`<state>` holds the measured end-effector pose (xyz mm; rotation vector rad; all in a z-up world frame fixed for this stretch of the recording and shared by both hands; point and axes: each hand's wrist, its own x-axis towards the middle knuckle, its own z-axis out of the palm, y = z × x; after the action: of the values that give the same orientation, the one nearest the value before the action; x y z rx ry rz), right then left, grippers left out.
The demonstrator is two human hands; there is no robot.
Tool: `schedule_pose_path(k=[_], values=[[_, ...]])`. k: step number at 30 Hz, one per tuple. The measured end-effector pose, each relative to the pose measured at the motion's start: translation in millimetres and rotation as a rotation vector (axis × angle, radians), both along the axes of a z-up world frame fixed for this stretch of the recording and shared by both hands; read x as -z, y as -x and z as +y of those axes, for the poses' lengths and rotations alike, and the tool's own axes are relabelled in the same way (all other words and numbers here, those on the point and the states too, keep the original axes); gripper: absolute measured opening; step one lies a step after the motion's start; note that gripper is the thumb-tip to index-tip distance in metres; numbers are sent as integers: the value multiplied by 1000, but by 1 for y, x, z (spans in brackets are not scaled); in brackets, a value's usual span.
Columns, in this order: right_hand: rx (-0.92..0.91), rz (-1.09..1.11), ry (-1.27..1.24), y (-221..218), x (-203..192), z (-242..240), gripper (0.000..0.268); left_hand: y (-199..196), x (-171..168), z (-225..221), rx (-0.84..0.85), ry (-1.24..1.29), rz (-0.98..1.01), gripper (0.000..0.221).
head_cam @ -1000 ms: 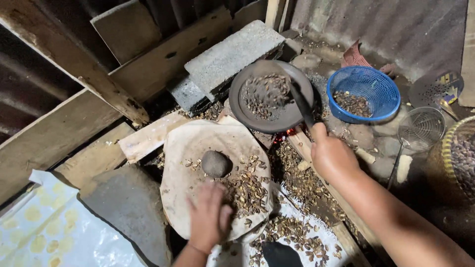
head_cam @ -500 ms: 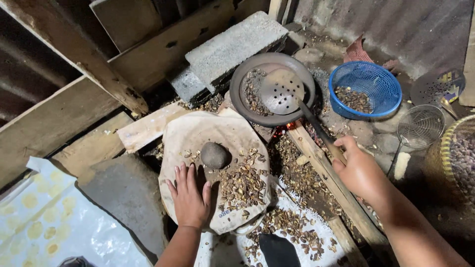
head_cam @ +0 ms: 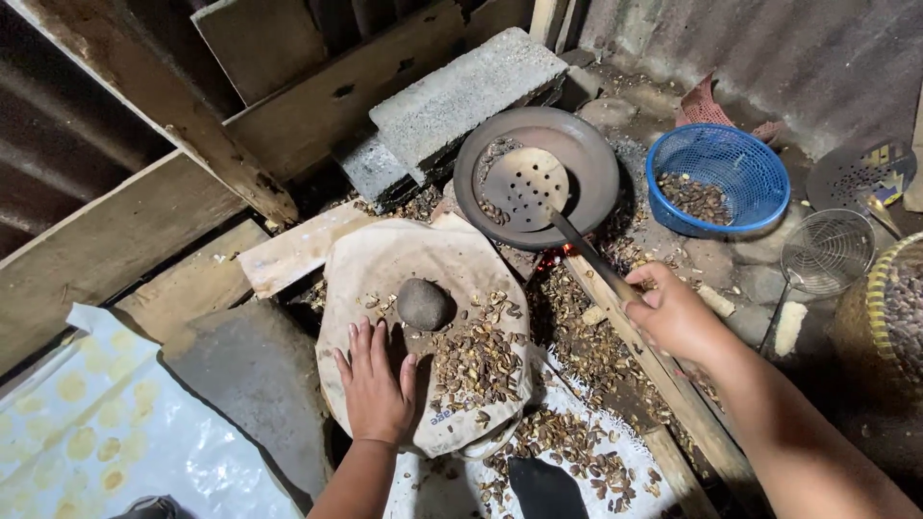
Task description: Cracking nuts on a stone and flattening small food discs on a plastic sheet using manual tools.
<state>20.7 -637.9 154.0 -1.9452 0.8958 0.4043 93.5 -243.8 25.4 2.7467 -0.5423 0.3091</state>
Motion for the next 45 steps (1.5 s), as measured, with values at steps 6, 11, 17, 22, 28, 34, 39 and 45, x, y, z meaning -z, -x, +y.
schedule_pose_path(k=[6,11,17,22,28,34,39,45], values=[[43,26,-115,-13,-11,-2,38,1,1,1,-7,-2,17,67],[46,-64,-227,-6,5,-20,42,0,3,0,4,19,17,66],[3,-34,-184,-14,3,-19,38,2,-2,0,-5,4,31,64],[63,-68,-301,-13,-3,-21,39,1,-1,-1,-3,8,37,64],[95,-100,-335,-10,-7,-26,40,2,0,-2,-1,11,54,65],[59,-115,-322,-8,-3,-26,41,10,-37,-11,112,-55,145,60],[8,-119,-333,-7,-4,-20,48,23,-34,-20,449,127,89,43],[-210,-156,-220,20,-9,-9,53,-47,-38,-44,-293,1230,297,45]])
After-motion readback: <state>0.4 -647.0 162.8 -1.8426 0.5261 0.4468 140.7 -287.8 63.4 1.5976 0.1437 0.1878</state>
